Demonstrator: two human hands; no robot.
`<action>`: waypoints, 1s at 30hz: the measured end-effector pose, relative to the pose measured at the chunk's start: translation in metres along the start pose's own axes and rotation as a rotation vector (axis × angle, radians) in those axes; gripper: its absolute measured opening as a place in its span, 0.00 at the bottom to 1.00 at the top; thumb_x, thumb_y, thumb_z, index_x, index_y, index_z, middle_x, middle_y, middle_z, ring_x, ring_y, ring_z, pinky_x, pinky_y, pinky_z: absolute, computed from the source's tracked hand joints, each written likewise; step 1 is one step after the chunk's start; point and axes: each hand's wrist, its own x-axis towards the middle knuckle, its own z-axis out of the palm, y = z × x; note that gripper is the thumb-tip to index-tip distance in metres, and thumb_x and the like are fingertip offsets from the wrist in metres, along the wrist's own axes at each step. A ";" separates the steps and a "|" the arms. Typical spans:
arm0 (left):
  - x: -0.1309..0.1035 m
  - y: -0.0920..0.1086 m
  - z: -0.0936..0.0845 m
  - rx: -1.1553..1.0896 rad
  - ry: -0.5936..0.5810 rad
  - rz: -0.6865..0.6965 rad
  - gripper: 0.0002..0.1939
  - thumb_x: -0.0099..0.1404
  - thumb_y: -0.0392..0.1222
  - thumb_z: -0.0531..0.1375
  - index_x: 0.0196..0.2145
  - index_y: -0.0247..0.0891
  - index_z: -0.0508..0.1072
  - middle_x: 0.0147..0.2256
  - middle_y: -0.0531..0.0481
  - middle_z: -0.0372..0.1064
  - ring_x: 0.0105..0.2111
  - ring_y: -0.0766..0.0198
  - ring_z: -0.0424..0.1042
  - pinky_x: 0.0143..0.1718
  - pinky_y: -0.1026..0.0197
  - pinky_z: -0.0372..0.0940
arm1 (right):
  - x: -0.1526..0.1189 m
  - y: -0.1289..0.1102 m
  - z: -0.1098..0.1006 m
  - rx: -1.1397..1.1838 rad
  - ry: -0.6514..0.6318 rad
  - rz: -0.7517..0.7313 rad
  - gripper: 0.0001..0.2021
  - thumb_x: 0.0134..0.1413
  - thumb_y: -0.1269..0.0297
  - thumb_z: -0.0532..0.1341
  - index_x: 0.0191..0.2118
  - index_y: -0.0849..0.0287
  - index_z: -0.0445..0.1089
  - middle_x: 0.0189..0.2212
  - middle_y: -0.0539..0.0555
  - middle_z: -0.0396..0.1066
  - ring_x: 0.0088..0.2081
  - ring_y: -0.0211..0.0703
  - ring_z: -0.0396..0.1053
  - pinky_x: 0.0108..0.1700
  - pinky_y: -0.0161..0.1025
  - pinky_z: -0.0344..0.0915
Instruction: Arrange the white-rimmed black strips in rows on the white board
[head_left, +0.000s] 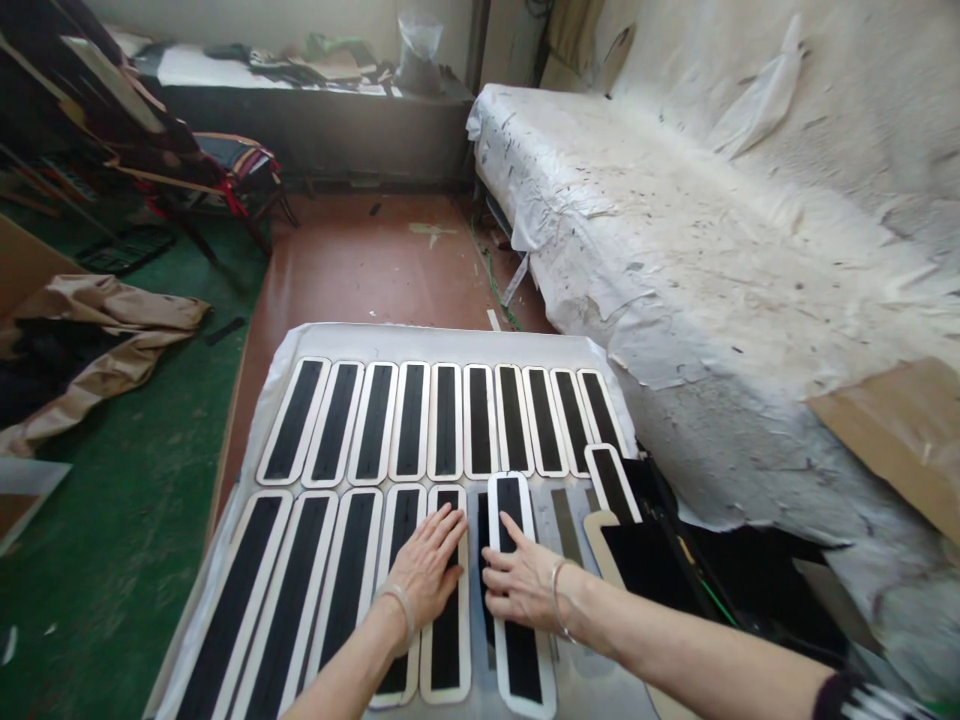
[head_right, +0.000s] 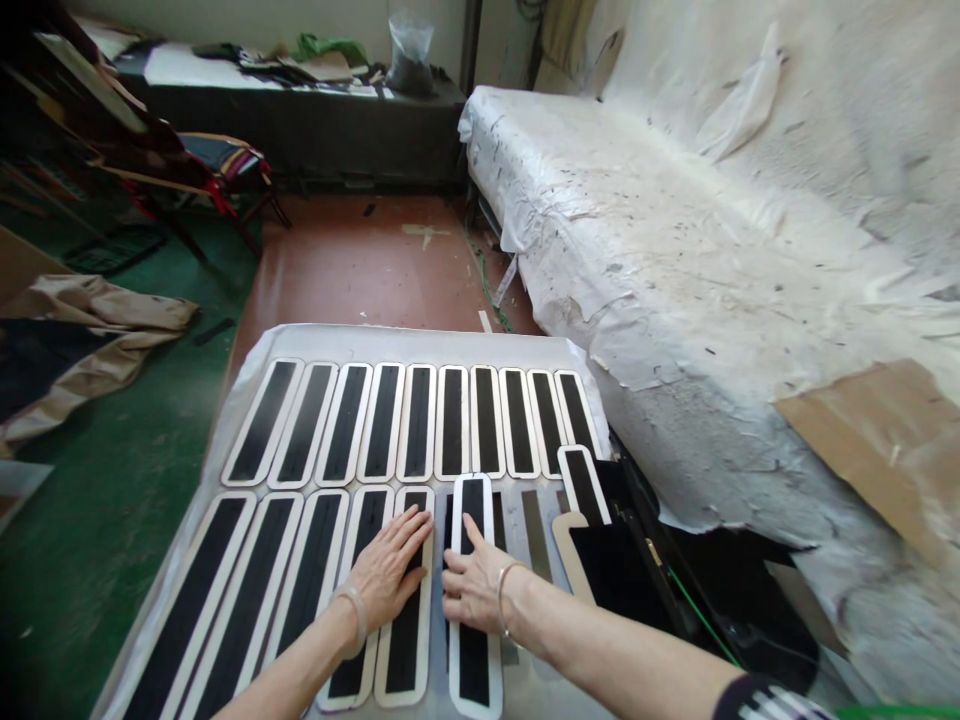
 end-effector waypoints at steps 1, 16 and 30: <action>0.001 0.000 0.000 -0.008 0.008 -0.010 0.34 0.61 0.37 0.55 0.63 0.38 0.51 0.64 0.48 0.48 0.64 0.54 0.46 0.62 0.46 0.53 | 0.002 0.000 0.002 0.001 0.000 0.005 0.05 0.56 0.68 0.61 0.39 0.57 0.71 0.38 0.56 0.74 0.51 0.53 0.64 0.55 0.76 0.53; 0.005 0.004 0.017 0.046 0.127 -0.056 0.26 0.66 0.45 0.53 0.61 0.44 0.57 0.61 0.49 0.54 0.62 0.53 0.49 0.60 0.46 0.55 | 0.000 0.007 0.051 0.147 0.193 0.029 0.10 0.55 0.71 0.61 0.43 0.54 0.68 0.49 0.57 0.71 0.63 0.55 0.52 0.58 0.74 0.48; 0.007 0.009 0.015 0.079 0.134 -0.106 0.26 0.66 0.45 0.53 0.61 0.43 0.56 0.60 0.50 0.56 0.61 0.54 0.52 0.58 0.47 0.55 | 0.012 -0.075 0.106 0.557 0.626 1.109 0.23 0.55 0.76 0.48 0.57 0.64 0.55 0.49 0.67 0.68 0.50 0.55 0.68 0.50 0.53 0.70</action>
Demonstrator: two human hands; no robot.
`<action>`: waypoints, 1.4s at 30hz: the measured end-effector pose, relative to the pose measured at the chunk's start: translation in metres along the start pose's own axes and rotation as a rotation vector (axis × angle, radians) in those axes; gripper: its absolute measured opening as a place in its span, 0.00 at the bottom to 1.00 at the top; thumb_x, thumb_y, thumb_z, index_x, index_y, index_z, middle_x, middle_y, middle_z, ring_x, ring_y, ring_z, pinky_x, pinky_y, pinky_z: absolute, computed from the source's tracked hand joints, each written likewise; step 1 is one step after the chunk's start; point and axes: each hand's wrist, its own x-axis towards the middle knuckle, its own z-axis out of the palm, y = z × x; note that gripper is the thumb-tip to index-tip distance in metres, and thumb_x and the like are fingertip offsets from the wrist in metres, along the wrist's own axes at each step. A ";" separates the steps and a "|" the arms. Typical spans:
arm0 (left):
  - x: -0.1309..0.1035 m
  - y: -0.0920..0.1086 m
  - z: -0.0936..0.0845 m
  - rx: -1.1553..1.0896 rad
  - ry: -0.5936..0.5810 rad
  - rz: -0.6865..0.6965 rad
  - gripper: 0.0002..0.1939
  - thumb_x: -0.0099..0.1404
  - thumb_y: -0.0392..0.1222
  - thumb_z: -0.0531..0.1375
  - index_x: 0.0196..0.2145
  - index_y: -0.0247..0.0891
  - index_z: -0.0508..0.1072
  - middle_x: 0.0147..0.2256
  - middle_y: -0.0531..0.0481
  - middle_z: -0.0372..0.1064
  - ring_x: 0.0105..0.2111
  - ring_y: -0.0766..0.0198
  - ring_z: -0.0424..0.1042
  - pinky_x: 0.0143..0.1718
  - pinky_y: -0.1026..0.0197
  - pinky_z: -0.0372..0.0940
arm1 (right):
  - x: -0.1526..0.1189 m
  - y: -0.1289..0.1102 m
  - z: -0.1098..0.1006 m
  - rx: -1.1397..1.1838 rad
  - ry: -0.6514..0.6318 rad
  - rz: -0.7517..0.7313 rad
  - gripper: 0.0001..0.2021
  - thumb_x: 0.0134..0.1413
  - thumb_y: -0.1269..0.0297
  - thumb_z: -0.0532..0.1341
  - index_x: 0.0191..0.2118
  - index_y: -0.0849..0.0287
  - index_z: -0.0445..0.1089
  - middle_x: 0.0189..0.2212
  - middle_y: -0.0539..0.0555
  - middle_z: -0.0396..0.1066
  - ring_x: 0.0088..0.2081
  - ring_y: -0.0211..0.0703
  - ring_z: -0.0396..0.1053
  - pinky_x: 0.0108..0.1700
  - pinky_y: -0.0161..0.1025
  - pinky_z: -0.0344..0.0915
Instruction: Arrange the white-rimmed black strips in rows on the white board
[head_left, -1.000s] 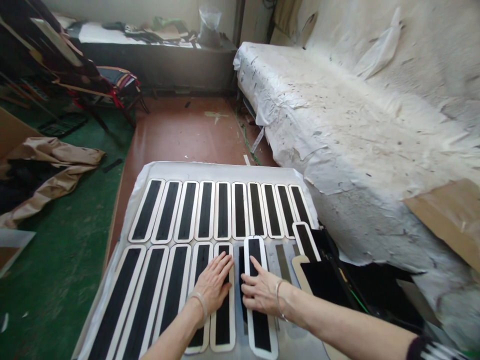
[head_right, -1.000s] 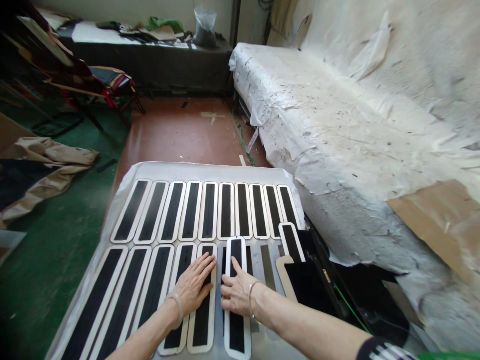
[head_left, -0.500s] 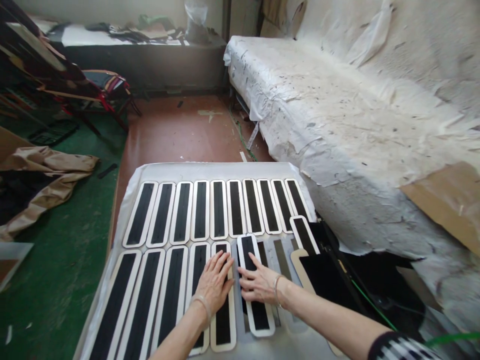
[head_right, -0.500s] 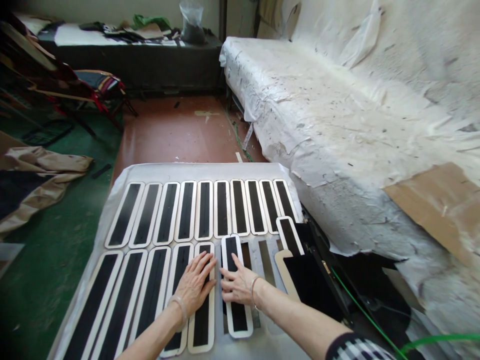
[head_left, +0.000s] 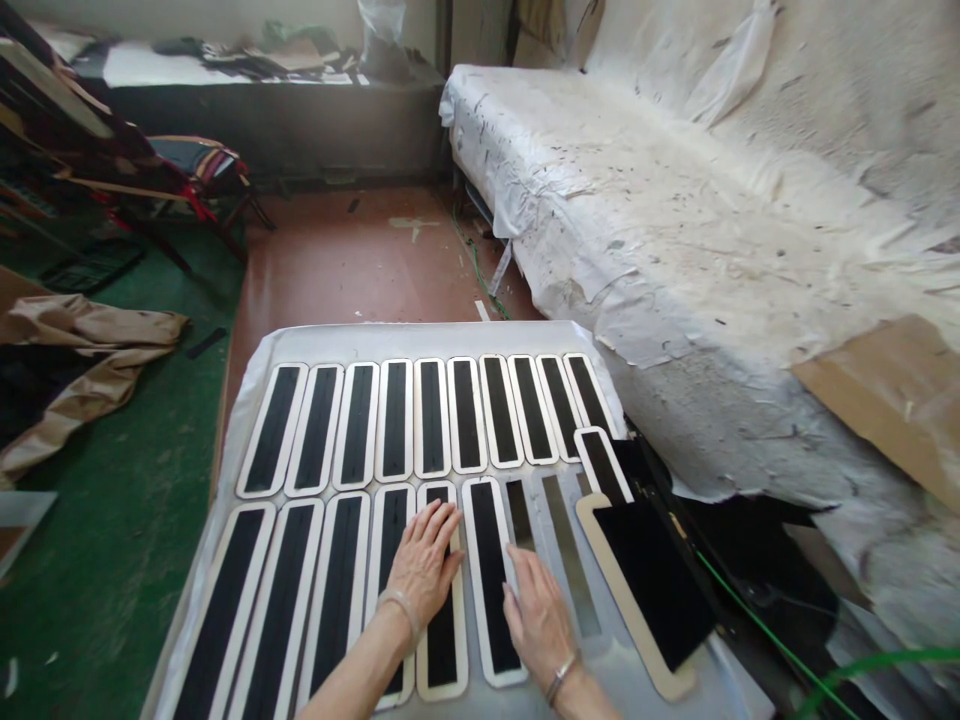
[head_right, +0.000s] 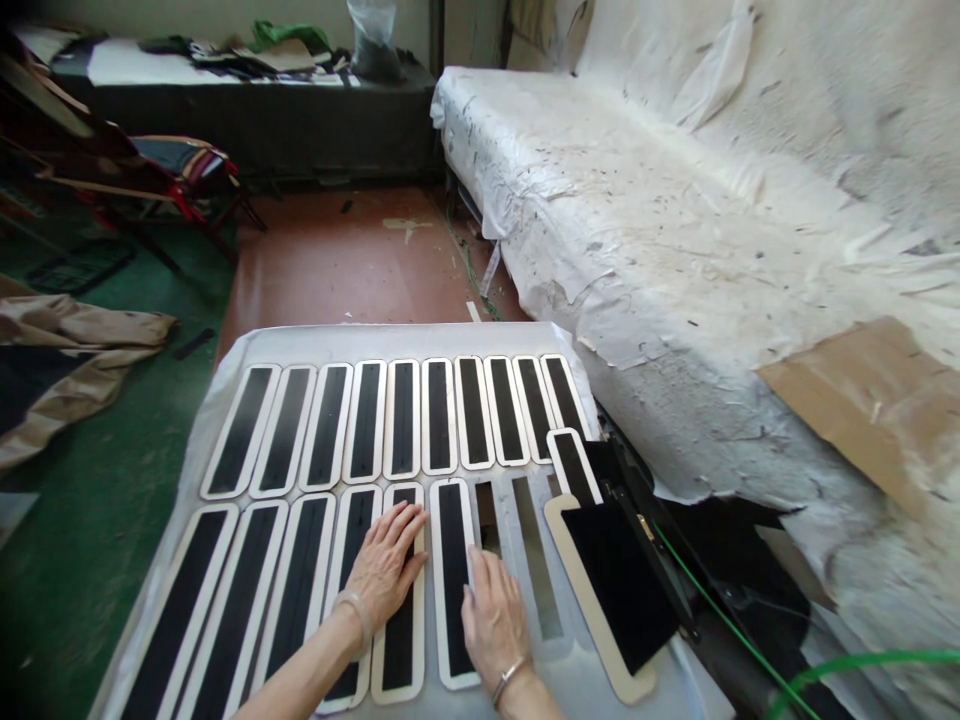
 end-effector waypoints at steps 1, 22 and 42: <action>0.000 0.001 0.000 0.001 -0.005 -0.009 0.27 0.66 0.46 0.53 0.62 0.44 0.55 0.60 0.50 0.56 0.61 0.53 0.51 0.58 0.47 0.56 | -0.008 -0.003 0.007 0.092 0.039 0.142 0.20 0.56 0.72 0.48 0.55 0.64 0.57 0.46 0.67 0.69 0.47 0.54 0.70 0.48 0.51 0.71; -0.002 0.005 0.012 0.221 0.059 0.187 0.31 0.68 0.48 0.51 0.65 0.40 0.48 0.64 0.52 0.47 0.64 0.54 0.43 0.61 0.49 0.44 | 0.013 -0.015 -0.002 0.432 -0.059 0.507 0.05 0.54 0.71 0.53 0.29 0.55 0.58 0.21 0.48 0.67 0.26 0.41 0.69 0.33 0.35 0.63; 0.001 0.014 0.025 0.243 0.184 0.342 0.38 0.64 0.52 0.50 0.66 0.36 0.43 0.64 0.37 0.46 0.64 0.51 0.45 0.62 0.46 0.41 | -0.054 0.137 -0.050 -0.379 0.073 0.530 0.35 0.53 0.52 0.59 0.62 0.67 0.54 0.63 0.64 0.54 0.62 0.64 0.53 0.58 0.57 0.60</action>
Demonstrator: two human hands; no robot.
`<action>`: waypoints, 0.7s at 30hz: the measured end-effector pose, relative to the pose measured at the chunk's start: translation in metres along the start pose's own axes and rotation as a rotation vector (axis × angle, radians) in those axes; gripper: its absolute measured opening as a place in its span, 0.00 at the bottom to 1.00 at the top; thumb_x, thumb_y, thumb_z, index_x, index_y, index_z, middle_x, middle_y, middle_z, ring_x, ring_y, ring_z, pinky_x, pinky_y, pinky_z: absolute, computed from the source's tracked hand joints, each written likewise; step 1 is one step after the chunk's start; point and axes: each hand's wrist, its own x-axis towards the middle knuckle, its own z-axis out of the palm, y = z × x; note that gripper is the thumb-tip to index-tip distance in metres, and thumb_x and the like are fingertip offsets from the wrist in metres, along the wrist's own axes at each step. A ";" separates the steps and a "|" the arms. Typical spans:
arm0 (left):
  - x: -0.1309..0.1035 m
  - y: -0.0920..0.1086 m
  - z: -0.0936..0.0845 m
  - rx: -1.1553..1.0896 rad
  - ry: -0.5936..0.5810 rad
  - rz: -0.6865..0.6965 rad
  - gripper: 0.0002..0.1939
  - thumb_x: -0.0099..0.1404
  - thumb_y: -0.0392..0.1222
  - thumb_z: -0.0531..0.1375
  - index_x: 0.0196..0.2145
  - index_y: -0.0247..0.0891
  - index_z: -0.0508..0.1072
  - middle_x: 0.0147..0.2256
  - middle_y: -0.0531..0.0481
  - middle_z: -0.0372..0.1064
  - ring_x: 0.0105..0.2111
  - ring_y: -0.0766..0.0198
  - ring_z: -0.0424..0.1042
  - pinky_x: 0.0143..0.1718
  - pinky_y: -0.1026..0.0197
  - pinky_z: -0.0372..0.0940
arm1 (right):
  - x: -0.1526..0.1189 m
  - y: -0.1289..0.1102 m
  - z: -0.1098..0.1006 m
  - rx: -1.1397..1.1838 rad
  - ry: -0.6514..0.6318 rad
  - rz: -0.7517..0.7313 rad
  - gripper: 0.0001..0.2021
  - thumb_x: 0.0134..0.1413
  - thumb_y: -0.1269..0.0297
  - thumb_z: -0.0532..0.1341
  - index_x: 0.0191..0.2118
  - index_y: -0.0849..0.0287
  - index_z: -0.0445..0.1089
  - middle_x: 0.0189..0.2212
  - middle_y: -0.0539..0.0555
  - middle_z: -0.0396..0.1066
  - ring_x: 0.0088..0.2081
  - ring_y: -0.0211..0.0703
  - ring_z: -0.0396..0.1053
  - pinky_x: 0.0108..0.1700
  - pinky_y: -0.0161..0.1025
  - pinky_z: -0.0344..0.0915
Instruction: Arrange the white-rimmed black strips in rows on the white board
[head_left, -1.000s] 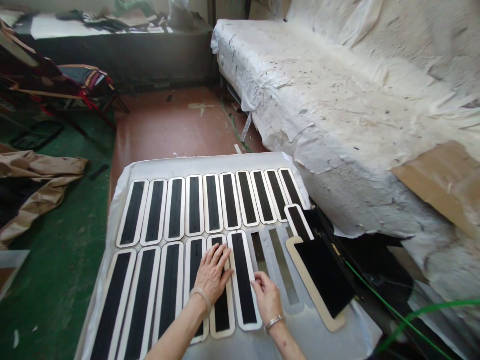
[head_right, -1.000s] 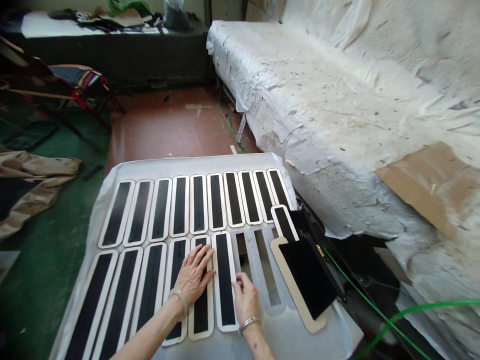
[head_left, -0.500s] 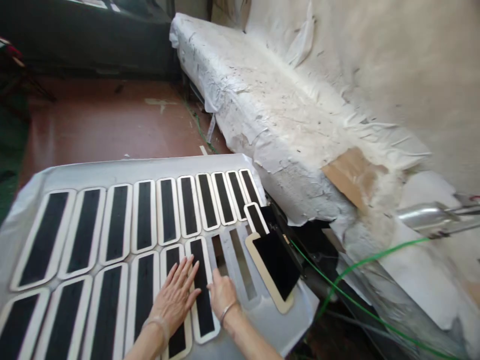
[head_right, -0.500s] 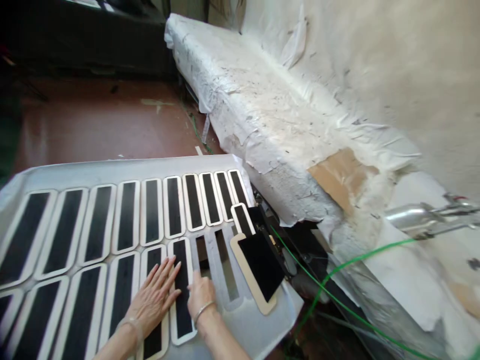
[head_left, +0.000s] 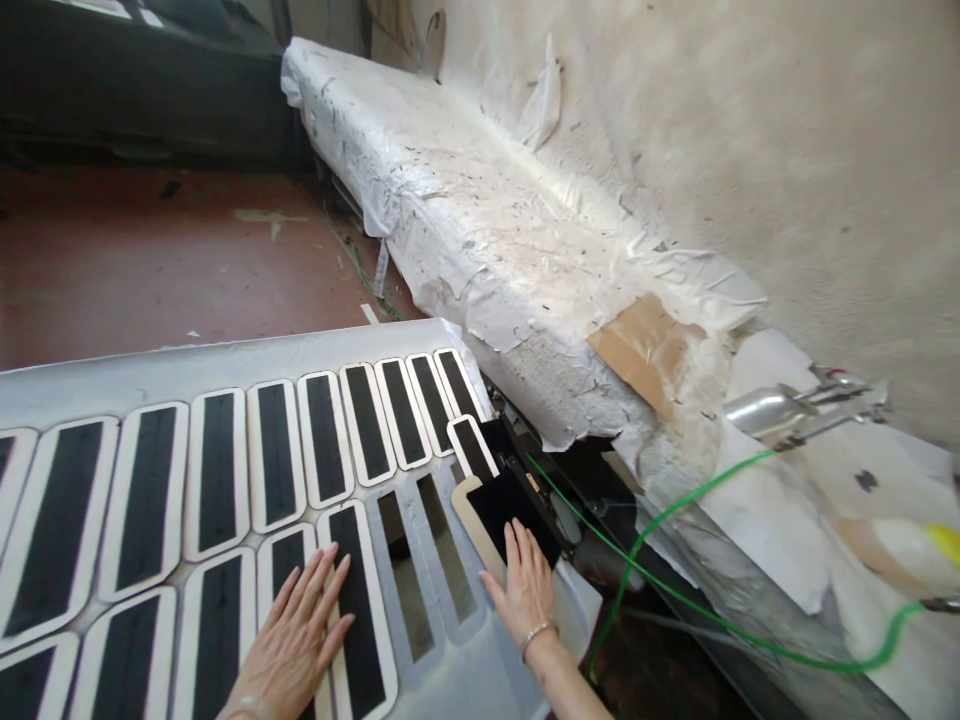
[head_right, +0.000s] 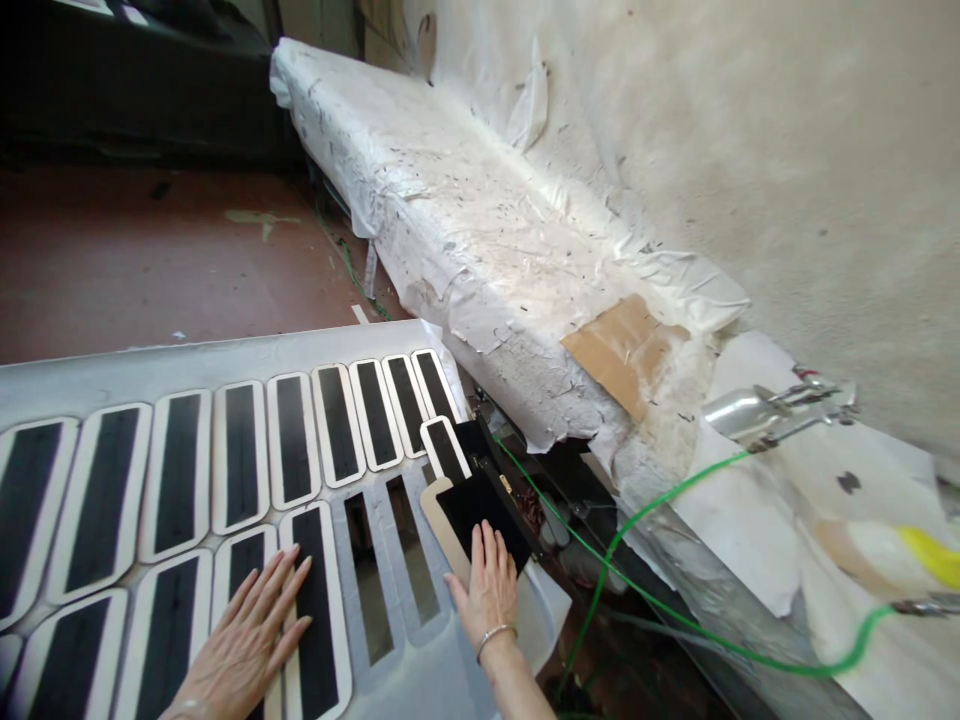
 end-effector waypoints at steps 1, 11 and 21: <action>0.000 0.000 0.000 0.002 0.002 0.005 0.38 0.64 0.52 0.50 0.66 0.36 0.43 0.64 0.38 0.46 0.64 0.51 0.45 0.62 0.46 0.41 | -0.001 0.002 0.004 -0.049 0.004 -0.053 0.33 0.56 0.52 0.56 0.63 0.66 0.54 0.63 0.64 0.53 0.61 0.64 0.54 0.57 0.56 0.62; 0.004 0.004 -0.005 0.092 -0.051 0.008 0.37 0.64 0.50 0.51 0.66 0.34 0.44 0.64 0.41 0.47 0.64 0.53 0.45 0.62 0.49 0.43 | -0.005 0.007 -0.022 -0.246 0.204 -0.267 0.19 0.54 0.81 0.49 0.50 0.73 0.69 0.45 0.65 0.75 0.41 0.50 0.75 0.35 0.38 0.75; 0.010 0.009 -0.016 0.097 -0.109 0.033 0.34 0.63 0.41 0.53 0.65 0.49 0.48 0.64 0.44 0.46 0.62 0.53 0.51 0.58 0.49 0.53 | -0.007 -0.014 -0.140 0.375 0.361 -0.159 0.21 0.64 0.55 0.47 0.41 0.64 0.72 0.32 0.58 0.79 0.31 0.45 0.77 0.31 0.34 0.73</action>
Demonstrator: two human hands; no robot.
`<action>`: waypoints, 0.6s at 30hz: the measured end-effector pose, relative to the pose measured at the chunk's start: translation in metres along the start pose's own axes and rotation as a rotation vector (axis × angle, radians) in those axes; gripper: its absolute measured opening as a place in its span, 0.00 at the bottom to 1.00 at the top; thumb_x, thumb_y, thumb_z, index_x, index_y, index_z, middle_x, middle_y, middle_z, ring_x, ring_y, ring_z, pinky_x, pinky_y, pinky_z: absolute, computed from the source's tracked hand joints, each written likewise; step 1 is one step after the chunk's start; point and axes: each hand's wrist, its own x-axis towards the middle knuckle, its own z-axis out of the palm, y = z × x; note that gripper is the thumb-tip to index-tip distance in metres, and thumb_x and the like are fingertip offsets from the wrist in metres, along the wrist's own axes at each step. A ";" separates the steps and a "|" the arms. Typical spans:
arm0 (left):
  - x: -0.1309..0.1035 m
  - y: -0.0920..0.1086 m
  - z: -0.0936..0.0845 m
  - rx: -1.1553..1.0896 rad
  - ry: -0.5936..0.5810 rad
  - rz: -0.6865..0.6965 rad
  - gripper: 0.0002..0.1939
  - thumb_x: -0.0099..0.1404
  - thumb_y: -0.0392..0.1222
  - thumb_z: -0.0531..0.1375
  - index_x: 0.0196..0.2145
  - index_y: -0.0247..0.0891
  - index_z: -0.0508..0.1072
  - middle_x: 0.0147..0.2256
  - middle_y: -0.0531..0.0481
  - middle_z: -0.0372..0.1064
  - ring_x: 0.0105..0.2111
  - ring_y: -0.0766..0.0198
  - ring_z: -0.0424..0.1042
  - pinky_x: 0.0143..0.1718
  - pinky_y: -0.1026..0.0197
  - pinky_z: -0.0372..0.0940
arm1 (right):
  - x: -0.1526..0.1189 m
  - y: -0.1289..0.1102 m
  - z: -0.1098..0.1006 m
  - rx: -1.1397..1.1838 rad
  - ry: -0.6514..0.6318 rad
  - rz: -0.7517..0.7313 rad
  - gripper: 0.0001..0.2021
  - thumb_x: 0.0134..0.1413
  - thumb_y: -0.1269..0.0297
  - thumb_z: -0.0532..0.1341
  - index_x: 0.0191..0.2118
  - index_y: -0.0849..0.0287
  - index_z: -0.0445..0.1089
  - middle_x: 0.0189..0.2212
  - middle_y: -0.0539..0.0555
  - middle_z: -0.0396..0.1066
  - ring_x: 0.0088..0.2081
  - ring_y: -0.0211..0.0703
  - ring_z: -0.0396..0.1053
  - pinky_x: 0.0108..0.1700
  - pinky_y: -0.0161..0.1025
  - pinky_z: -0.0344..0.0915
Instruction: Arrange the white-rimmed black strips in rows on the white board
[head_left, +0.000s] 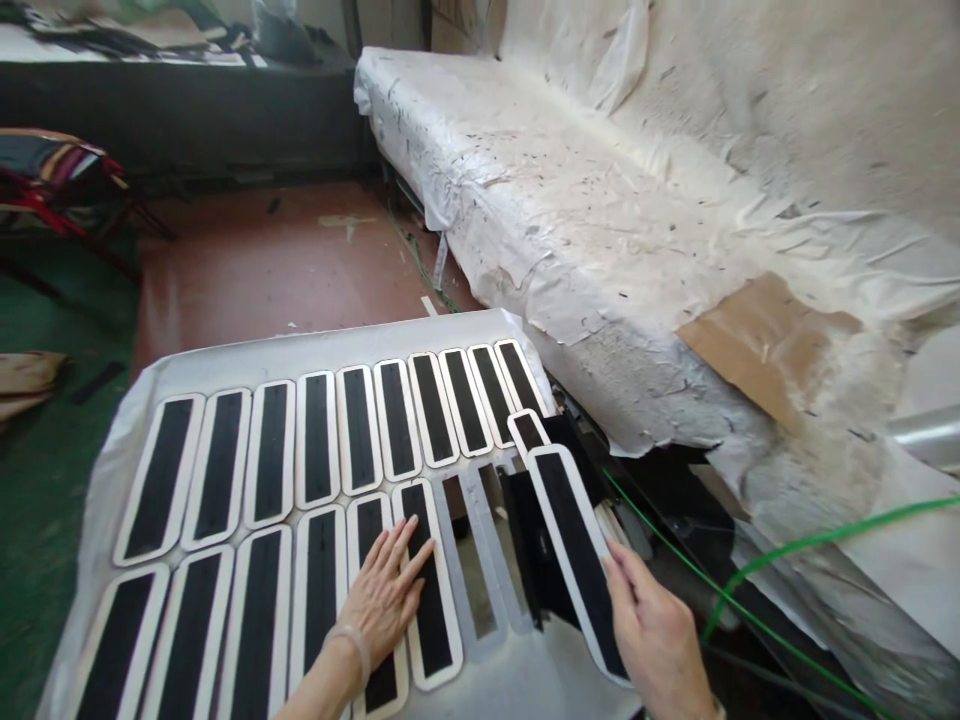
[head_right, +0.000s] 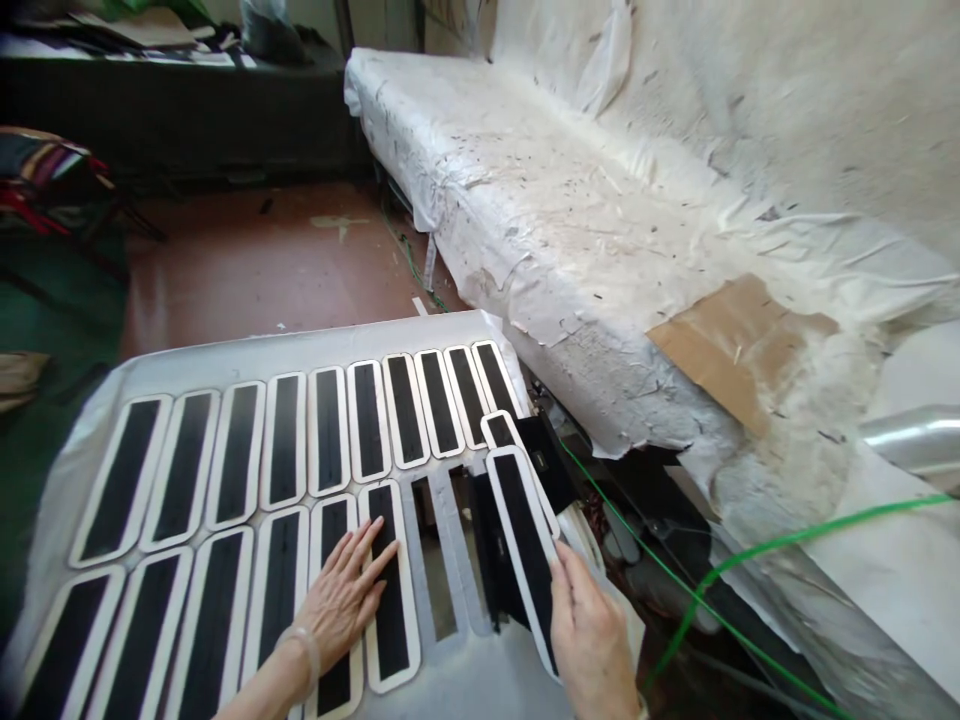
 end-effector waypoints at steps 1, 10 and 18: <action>0.001 0.001 -0.001 -0.008 -0.002 -0.006 0.34 0.62 0.41 0.53 0.65 0.49 0.48 0.64 0.43 0.46 0.62 0.52 0.51 0.58 0.49 0.53 | 0.001 -0.011 0.004 0.033 -0.028 0.016 0.20 0.64 0.56 0.47 0.41 0.64 0.72 0.32 0.58 0.79 0.31 0.45 0.77 0.30 0.34 0.73; -0.001 0.005 0.004 -0.109 -0.048 -0.075 0.32 0.64 0.42 0.53 0.64 0.51 0.48 0.66 0.44 0.40 0.63 0.51 0.48 0.59 0.47 0.54 | -0.010 -0.056 0.043 0.165 -0.156 0.072 0.21 0.63 0.58 0.46 0.43 0.65 0.72 0.36 0.62 0.78 0.36 0.49 0.77 0.37 0.39 0.74; -0.003 0.005 0.007 -0.126 -0.045 -0.086 0.32 0.64 0.41 0.53 0.64 0.52 0.50 0.66 0.45 0.40 0.63 0.51 0.48 0.58 0.46 0.57 | -0.012 -0.065 0.049 0.327 -0.444 0.314 0.21 0.60 0.51 0.43 0.39 0.55 0.69 0.31 0.59 0.77 0.34 0.52 0.74 0.36 0.42 0.67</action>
